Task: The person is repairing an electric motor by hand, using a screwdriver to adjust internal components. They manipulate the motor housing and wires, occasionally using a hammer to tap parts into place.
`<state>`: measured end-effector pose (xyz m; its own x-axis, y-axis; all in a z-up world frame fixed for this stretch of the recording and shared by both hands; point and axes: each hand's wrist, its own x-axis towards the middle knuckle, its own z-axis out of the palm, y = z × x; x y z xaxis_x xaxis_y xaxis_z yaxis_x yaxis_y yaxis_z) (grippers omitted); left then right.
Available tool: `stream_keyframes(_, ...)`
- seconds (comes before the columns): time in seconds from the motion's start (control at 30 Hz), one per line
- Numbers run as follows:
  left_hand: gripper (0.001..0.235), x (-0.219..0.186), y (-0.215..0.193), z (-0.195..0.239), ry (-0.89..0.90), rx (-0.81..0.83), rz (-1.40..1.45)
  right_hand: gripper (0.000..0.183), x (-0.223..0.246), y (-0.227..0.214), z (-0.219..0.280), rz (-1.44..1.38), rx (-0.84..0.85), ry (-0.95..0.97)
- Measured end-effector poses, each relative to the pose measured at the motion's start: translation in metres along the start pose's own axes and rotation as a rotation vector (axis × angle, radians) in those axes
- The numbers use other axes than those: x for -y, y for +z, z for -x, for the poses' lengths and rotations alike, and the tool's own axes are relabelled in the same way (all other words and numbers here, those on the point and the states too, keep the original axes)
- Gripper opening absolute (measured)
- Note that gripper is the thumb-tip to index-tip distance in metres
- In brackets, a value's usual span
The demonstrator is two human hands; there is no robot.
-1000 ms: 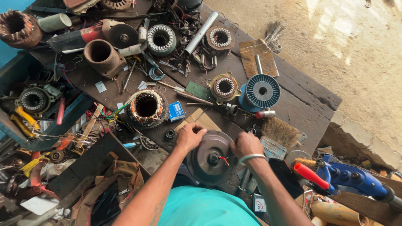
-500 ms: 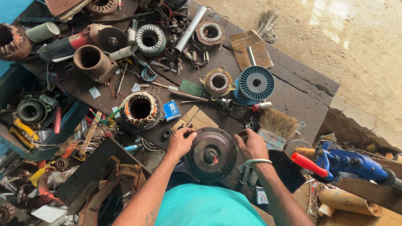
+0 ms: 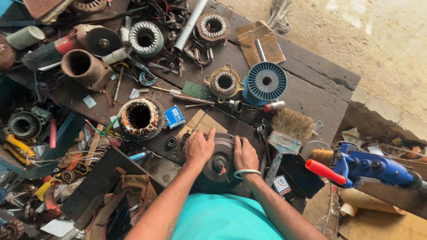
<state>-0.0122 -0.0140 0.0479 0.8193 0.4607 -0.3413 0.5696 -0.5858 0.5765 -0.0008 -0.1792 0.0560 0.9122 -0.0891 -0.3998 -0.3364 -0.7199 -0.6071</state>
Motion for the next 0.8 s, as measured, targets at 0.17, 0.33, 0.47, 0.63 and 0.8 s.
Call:
stream_keyframes(0.17, 0.069, -0.025, -0.007, 0.006, -0.078, 0.035, -0.093, 0.054, 0.029, -0.005, 0.002, 0.128, -0.008, 0.1)
stream_keyframes(0.33, 0.065, -0.036, -0.017, 0.006, -0.109, 0.078, -0.111, 0.052, 0.037, -0.007, 0.0, 0.136, -0.023, 0.093)
stream_keyframes(0.47, 0.062, -0.04, -0.019, 0.002, -0.141, 0.092, -0.104, 0.049, 0.037, -0.006, -0.004, 0.127, -0.024, 0.067)
stream_keyframes(0.63, 0.06, -0.044, -0.017, -0.003, -0.143, 0.087, -0.118, 0.045, 0.038, -0.007, -0.009, 0.113, -0.035, 0.079)
stream_keyframes(0.8, 0.057, -0.048, -0.015, -0.011, -0.15, 0.098, -0.147, 0.043, 0.041, -0.008, -0.016, 0.111, -0.015, 0.094)
